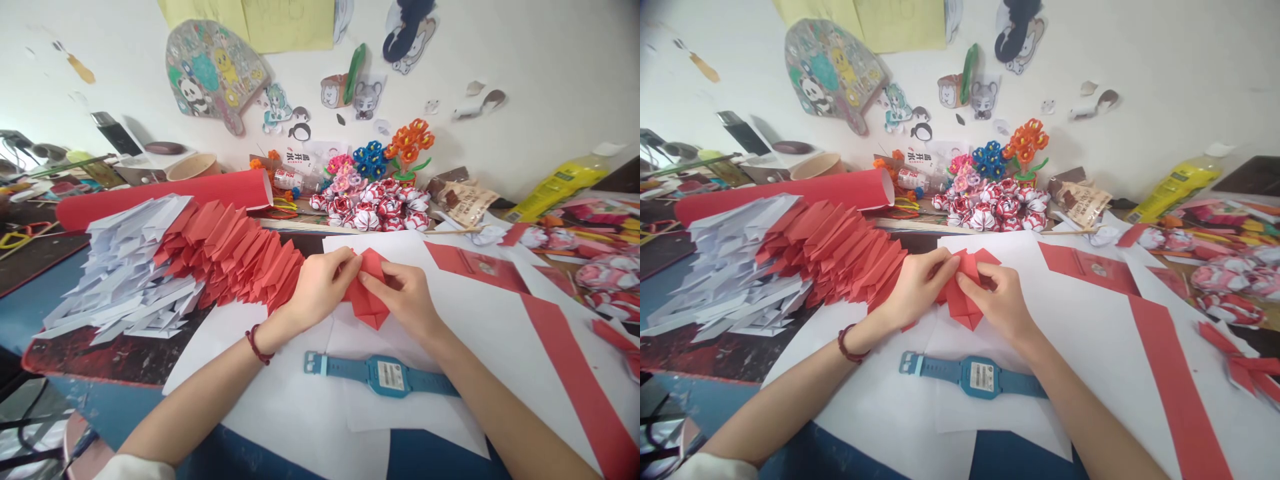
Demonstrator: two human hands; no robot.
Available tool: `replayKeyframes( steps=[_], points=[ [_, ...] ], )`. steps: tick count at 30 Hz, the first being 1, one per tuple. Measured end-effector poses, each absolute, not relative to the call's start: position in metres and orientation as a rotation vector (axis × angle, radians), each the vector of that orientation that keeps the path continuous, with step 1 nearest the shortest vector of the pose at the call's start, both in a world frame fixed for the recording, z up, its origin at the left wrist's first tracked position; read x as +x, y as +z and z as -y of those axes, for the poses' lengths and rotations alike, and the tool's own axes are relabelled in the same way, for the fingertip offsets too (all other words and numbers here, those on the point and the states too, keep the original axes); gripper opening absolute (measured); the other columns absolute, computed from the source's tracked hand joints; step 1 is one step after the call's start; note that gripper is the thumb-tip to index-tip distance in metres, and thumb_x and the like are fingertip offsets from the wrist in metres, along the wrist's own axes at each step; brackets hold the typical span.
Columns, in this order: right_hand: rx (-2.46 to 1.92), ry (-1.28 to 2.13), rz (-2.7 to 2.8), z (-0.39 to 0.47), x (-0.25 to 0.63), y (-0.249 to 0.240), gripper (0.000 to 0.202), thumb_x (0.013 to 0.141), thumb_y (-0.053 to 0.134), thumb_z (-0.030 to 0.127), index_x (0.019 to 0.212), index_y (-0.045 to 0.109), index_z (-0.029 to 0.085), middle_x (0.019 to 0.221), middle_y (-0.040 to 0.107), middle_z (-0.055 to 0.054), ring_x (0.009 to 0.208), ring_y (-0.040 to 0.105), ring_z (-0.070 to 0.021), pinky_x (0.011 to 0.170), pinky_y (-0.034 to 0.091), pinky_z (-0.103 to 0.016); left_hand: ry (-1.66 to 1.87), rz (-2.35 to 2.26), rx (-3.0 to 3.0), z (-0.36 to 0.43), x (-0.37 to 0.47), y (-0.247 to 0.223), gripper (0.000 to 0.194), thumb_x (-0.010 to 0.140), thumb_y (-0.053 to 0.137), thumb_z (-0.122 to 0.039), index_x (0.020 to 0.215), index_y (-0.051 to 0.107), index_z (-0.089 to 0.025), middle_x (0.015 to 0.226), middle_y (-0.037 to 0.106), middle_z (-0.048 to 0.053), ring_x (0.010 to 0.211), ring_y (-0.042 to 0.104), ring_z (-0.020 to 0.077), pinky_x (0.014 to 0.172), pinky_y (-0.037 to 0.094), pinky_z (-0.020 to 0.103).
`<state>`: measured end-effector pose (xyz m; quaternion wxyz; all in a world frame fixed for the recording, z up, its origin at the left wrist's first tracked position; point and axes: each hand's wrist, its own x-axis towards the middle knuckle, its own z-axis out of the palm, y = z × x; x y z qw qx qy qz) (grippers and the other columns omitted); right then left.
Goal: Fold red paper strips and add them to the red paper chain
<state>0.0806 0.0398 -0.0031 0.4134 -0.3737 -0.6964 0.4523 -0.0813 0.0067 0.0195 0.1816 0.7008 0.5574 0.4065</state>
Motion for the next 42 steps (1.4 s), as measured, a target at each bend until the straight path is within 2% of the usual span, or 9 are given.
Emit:
replayKeyframes(
  steps=[4, 10, 16, 20, 22, 26, 32, 37, 42],
  points=[
    [-0.949, 1.157, 1.713, -0.040, 0.080, -0.004, 0.029, 0.082, 0.067, 0.038, 0.065, 0.062, 0.015, 0.062, 0.049, 0.001, 0.059, 0.043, -0.0117, 0.052, 0.036, -0.024, 1.057, -1.604, 2.075, -0.008, -0.083, 0.018, 0.041, 0.098, 0.041, -0.034, 0.061, 0.036, -0.017, 0.056, 0.039, -0.004, 0.054, 0.031, 0.0095, 0.054, 0.021, 0.026],
    [-0.955, 1.156, 1.731, -0.041, 0.081, -0.007, 0.032, 0.082, 0.067, 0.041, 0.064, 0.061, 0.016, 0.061, 0.049, 0.002, 0.057, 0.043, -0.0117, 0.050, 0.034, -0.025, 1.057, -1.639, 2.079, -0.007, -0.083, 0.019, 0.041, 0.098, 0.040, -0.034, 0.061, 0.042, -0.017, 0.058, 0.048, -0.002, 0.055, 0.037, 0.0101, 0.055, 0.024, 0.026],
    [-0.945, 1.214, 1.739, -0.044, 0.082, -0.008, 0.030, 0.083, 0.067, 0.041, 0.067, 0.064, 0.016, 0.062, 0.053, 0.001, 0.059, 0.048, -0.0126, 0.051, 0.037, -0.025, 1.149, -1.462, 1.938, -0.008, -0.085, 0.023, 0.021, 0.095, 0.048, -0.029, 0.081, 0.059, -0.017, 0.079, 0.063, 0.000, 0.071, 0.053, 0.0117, 0.067, 0.039, 0.023],
    [-0.889, 1.361, 1.607, -0.045, 0.078, -0.005, 0.026, 0.081, 0.070, 0.043, 0.091, 0.071, 0.019, 0.087, 0.068, -0.003, 0.079, 0.062, -0.0184, 0.067, 0.049, -0.028, 1.299, -1.475, 1.793, -0.008, -0.087, 0.023, 0.023, 0.095, 0.049, -0.033, 0.083, 0.061, -0.016, 0.079, 0.063, 0.001, 0.070, 0.053, 0.0115, 0.066, 0.041, 0.022],
    [-0.857, 1.408, 1.508, -0.046, 0.076, -0.004, 0.036, 0.078, 0.074, 0.043, 0.106, 0.068, 0.022, 0.102, 0.070, -0.005, 0.089, 0.064, -0.0197, 0.075, 0.051, -0.029, 1.424, -1.491, 1.694, -0.010, -0.088, 0.021, 0.022, 0.095, 0.050, -0.035, 0.085, 0.059, -0.017, 0.076, 0.062, 0.000, 0.068, 0.053, 0.0107, 0.064, 0.041, 0.021],
    [-0.934, 1.453, 1.286, -0.050, 0.075, -0.006, 0.061, 0.070, 0.081, 0.045, 0.122, 0.057, 0.024, 0.088, 0.070, -0.002, 0.071, 0.064, -0.0160, 0.069, 0.052, -0.030, 1.563, -1.380, 1.461, -0.014, -0.089, 0.016, 0.019, 0.094, 0.051, -0.037, 0.093, 0.052, -0.019, 0.073, 0.062, -0.002, 0.057, 0.052, 0.0081, 0.056, 0.042, 0.020],
    [-0.923, 1.526, 1.371, -0.050, 0.076, -0.009, 0.038, 0.070, 0.080, 0.045, 0.093, 0.071, 0.016, 0.088, 0.072, -0.007, 0.075, 0.064, -0.0174, 0.068, 0.051, -0.029, 1.437, -1.215, 1.349, -0.014, -0.082, 0.013, 0.022, 0.091, 0.055, -0.038, 0.087, 0.046, -0.019, 0.073, 0.064, -0.001, 0.053, 0.051, 0.0073, 0.051, 0.042, 0.019],
    [-0.945, 1.440, 1.358, -0.053, 0.079, -0.010, 0.032, 0.069, 0.080, 0.043, 0.085, 0.073, 0.017, 0.080, 0.072, -0.005, 0.070, 0.064, -0.0172, 0.064, 0.050, -0.028, 1.258, -1.423, 1.558, -0.013, -0.083, 0.012, 0.018, 0.087, 0.059, -0.033, 0.081, 0.057, -0.016, 0.074, 0.064, 0.000, 0.066, 0.056, 0.0110, 0.060, 0.043, 0.022],
    [-0.982, 1.417, 1.333, -0.055, 0.080, -0.011, 0.031, 0.070, 0.080, 0.043, 0.084, 0.072, 0.017, 0.077, 0.071, -0.004, 0.060, 0.060, -0.0133, 0.061, 0.050, -0.028, 1.131, -1.477, 1.672, -0.013, -0.083, 0.012, 0.021, 0.086, 0.059, -0.035, 0.082, 0.064, -0.015, 0.071, 0.063, 0.000, 0.065, 0.054, 0.0125, 0.058, 0.040, 0.023]
  ],
)
